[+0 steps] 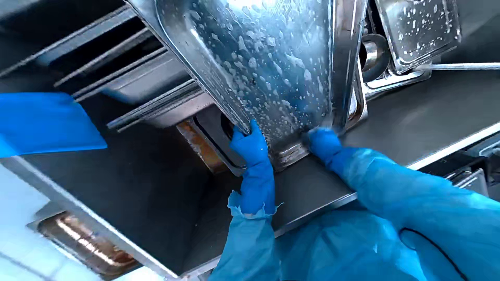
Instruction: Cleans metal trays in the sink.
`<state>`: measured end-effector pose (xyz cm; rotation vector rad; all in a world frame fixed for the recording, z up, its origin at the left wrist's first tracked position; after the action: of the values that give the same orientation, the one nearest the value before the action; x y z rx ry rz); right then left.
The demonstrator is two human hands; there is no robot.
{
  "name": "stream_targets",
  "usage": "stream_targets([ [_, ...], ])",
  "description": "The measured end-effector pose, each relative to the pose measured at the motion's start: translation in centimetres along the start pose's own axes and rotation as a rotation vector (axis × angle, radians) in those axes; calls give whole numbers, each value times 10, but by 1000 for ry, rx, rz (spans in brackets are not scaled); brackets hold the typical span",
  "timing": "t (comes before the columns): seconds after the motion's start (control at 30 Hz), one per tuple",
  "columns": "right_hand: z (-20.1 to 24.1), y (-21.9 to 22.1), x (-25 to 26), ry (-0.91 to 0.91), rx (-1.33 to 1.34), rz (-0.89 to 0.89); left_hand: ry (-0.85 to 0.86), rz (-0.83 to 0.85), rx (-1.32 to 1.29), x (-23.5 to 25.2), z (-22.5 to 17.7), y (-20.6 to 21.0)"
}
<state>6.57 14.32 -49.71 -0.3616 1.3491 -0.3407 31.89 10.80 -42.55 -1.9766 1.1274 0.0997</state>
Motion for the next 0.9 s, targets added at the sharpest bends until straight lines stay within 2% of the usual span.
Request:
stream_targets([
  [0.07,66,22,-4,-55,160,129,15,-22,-31,-3,0,-2],
  [0.1,87,31,-5,-66,198,176,19,-24,-15,-5,1,-5],
  [0.13,91,35,-2,-63,193,208,24,-14,5,-5,3,-9],
  [0.2,49,30,3,-17,104,217,66,22,43,-5,6,-13],
  [0.3,-41,-9,5,180,-55,123,82,22,99,3,5,-11],
  [0.33,-48,-17,6,234,-77,117,88,23,105,4,4,-9],
  [0.4,-12,-7,4,231,-41,150,71,50,121,1,0,-7],
  [0.5,91,31,2,8,85,226,48,34,156,3,-1,-8],
  [0.53,104,36,3,-30,100,251,39,50,186,5,1,-12],
  [0.6,78,24,10,-58,41,208,42,92,224,14,1,-16],
  [0.7,-9,0,6,118,-92,131,60,110,229,14,1,-12],
  [0.73,-21,-1,5,175,-114,135,50,112,227,12,2,-12],
  [0.8,1,2,1,197,-56,179,51,102,218,14,1,-12],
  [0.9,73,29,-7,126,265,253,30,131,207,5,-2,-13],
])
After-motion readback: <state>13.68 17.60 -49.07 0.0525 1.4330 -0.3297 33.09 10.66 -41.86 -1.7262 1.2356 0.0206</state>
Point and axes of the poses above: each hand's wrist, its own x-axis towards the middle knuckle, its own y-axis out of the palm, z = x × y, the point moved 9 cm from there along x, towards the middle knuckle, and after that the axes turned 11 degrees about z, right-handed, at the moved point
